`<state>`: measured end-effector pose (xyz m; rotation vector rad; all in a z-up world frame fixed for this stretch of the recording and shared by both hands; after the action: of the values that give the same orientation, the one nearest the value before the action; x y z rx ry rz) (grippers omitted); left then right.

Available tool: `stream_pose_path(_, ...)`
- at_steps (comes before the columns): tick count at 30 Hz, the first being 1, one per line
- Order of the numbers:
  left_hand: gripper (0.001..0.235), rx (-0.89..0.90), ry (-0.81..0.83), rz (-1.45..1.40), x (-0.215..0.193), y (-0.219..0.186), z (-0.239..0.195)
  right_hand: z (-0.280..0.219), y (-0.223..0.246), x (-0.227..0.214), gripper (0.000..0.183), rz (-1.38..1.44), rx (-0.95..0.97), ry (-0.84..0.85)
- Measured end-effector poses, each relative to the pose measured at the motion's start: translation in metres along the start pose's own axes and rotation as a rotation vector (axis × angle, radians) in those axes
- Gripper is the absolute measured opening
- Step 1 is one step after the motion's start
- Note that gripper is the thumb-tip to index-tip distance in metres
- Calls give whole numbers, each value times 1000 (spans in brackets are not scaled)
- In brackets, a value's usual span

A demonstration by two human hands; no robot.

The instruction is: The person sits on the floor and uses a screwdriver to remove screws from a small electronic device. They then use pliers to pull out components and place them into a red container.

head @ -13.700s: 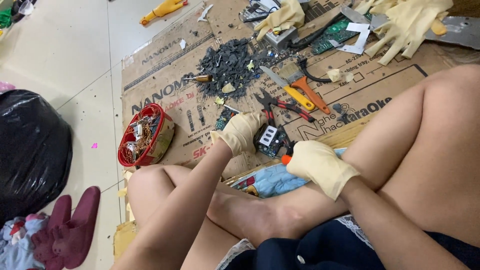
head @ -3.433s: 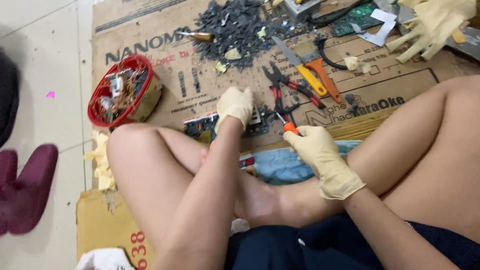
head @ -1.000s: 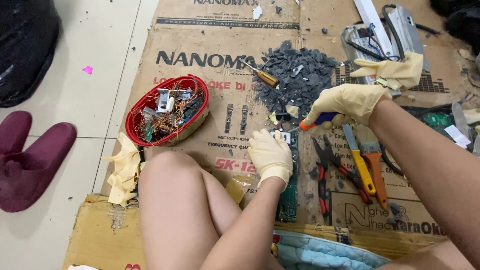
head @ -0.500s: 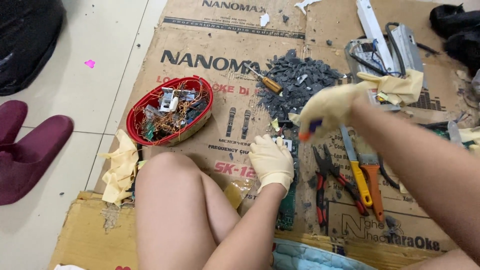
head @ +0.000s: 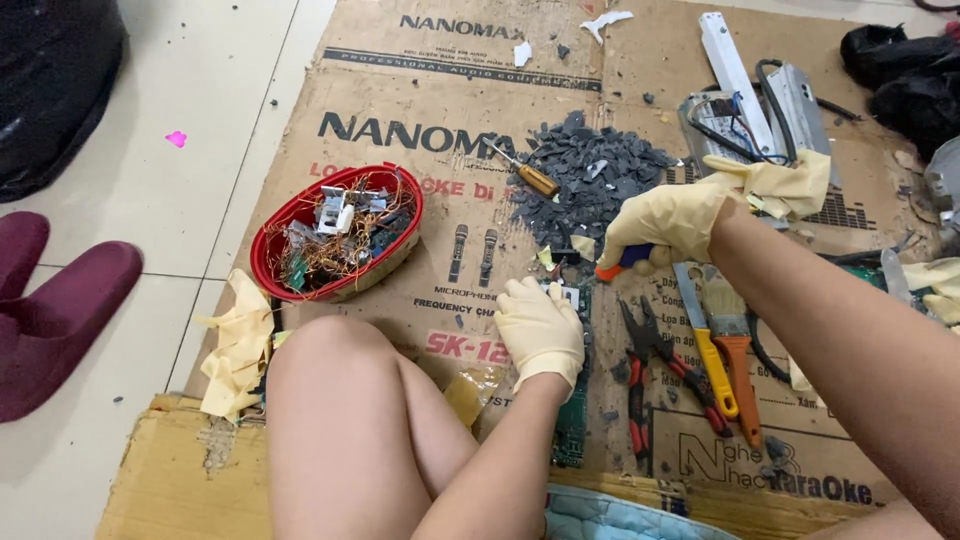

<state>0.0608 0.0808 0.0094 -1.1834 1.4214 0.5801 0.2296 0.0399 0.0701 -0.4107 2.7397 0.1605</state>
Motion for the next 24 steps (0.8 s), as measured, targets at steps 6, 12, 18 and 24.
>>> stream_pose_path(6, 39, 3, -14, -9, 3, 1, 1, -18, 7, 22, 30, -123, 101, 71)
stream_pose_path(12, 38, -10, 12, 14, 3, 1, 2, 13, 11, 16, 24, 66, -87, 35)
stream_pose_path(18, 39, -1, 56, 31, 7, -1, 3, 53, -24, 22, 13, 73, 847, 208)
stream_pose_path(24, 44, -1, 45, 17, 2, -2, 2, 30, -11, 9, 28, -49, 53, -266)
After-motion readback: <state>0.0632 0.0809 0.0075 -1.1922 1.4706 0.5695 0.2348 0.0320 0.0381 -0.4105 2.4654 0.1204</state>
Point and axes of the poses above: each hand's wrist, its own z-axis towards the middle knuckle, its own x-axis out of the palm, y = z × x, the point moved 10 cm from there along z, towards the middle knuckle, and after that the axes turned 5 degrees about x, right-handed, at the moved point
